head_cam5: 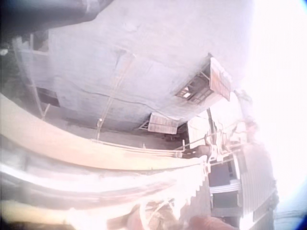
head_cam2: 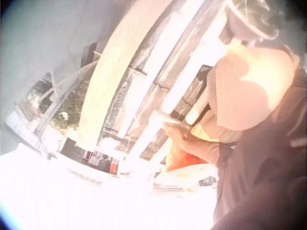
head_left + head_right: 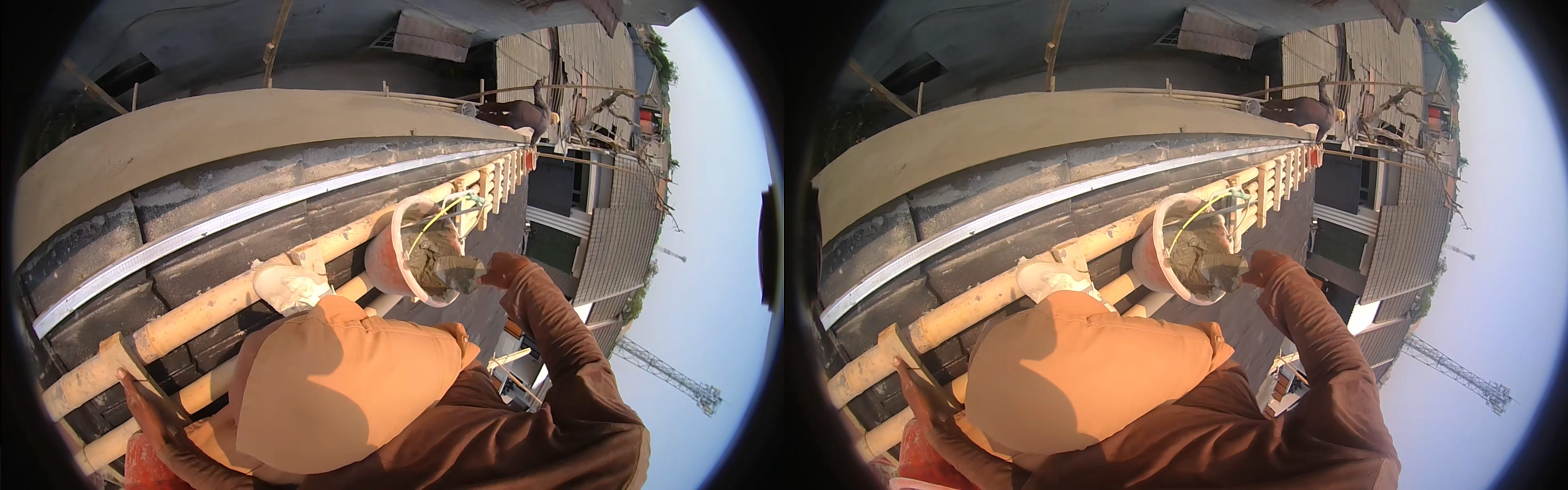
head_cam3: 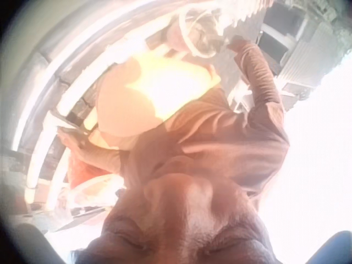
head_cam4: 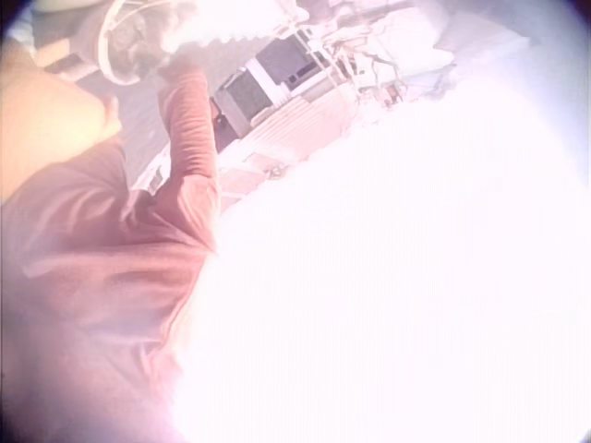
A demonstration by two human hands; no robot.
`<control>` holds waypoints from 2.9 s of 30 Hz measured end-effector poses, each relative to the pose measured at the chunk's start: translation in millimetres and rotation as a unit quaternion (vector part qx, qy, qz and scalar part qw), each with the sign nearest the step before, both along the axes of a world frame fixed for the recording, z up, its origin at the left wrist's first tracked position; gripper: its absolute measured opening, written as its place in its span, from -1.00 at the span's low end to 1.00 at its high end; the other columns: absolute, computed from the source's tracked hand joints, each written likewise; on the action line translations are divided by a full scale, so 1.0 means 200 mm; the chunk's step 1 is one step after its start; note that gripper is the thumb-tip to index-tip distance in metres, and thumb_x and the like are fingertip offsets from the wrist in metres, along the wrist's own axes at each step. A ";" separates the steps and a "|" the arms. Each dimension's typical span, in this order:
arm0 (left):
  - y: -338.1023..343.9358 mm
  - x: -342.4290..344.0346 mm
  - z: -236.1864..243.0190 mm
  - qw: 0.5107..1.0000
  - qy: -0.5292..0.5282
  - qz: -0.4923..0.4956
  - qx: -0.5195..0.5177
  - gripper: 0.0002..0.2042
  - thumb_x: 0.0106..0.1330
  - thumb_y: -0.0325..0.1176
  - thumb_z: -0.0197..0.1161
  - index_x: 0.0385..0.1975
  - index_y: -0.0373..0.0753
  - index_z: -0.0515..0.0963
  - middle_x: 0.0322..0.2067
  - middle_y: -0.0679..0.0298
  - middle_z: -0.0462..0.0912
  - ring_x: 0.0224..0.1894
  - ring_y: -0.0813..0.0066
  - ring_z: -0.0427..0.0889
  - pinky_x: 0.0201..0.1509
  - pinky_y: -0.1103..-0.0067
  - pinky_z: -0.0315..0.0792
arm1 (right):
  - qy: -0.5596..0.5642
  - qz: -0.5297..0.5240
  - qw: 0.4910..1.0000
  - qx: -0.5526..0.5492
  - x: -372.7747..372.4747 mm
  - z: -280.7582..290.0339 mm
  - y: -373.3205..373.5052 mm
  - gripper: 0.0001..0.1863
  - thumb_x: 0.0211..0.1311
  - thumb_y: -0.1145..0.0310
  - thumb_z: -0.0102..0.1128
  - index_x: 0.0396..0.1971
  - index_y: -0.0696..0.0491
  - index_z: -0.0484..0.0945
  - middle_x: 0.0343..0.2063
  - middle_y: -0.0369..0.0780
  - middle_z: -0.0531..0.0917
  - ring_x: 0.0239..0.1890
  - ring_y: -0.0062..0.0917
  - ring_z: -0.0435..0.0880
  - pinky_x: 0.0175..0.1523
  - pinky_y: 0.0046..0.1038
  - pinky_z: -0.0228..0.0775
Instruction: The person applies wet cement to a roof ledge using a trowel and smooths the surface with a wet brush.
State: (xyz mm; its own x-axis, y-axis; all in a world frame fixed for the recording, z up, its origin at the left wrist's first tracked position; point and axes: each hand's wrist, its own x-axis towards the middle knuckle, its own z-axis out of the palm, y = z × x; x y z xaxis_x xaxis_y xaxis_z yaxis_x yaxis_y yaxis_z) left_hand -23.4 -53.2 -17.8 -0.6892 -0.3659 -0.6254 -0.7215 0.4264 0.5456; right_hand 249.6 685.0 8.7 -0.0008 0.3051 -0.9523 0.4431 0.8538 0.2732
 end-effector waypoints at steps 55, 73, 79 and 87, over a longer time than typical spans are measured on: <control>0.28 -0.02 0.31 0.982 -0.076 0.050 -0.164 -0.06 0.21 0.46 0.22 0.18 -0.44 0.51 0.05 -0.25 0.64 0.17 -0.20 0.62 0.22 0.06 0.44 | 0.189 0.605 0.318 -0.705 -1.38 1.04 -3.50 -0.65 0.26 0.20 0.33 -0.14 0.19 0.73 -0.11 0.00 0.74 -0.02 -0.07 0.72 0.12 -0.11 0.53; 0.33 0.07 0.21 0.983 0.015 0.151 -0.104 0.01 0.17 0.56 0.12 0.20 -0.42 0.49 0.07 -0.12 0.65 0.20 -0.01 0.59 0.27 0.15 0.41 | 0.345 0.441 0.211 -0.801 -1.40 0.99 -3.46 -0.72 0.19 0.20 0.35 -0.25 0.12 0.68 -0.23 -0.04 0.70 -0.20 -0.07 0.71 -0.09 -0.08 0.51; 0.29 0.02 0.33 0.990 -0.027 0.036 -0.137 -0.06 0.21 0.50 0.17 0.06 -0.48 0.56 -0.07 -0.18 0.71 0.03 -0.07 0.72 0.10 0.21 0.54 | 0.428 0.318 0.155 -0.832 -1.39 0.98 -3.43 -0.75 0.22 0.21 0.36 -0.31 0.09 0.60 -0.32 -0.12 0.61 -0.32 -0.13 0.68 -0.26 -0.13 0.51; 0.27 0.03 0.30 0.984 -0.080 -0.023 -0.159 -0.07 0.23 0.52 0.13 0.18 -0.35 0.53 0.00 -0.12 0.69 0.14 -0.05 0.66 0.16 0.18 0.49 | 0.459 0.150 0.045 -0.875 -1.36 1.11 -3.27 -0.77 0.11 0.36 0.41 -0.34 0.08 0.51 -0.34 -0.15 0.50 -0.36 -0.17 0.67 -0.28 -0.17 0.54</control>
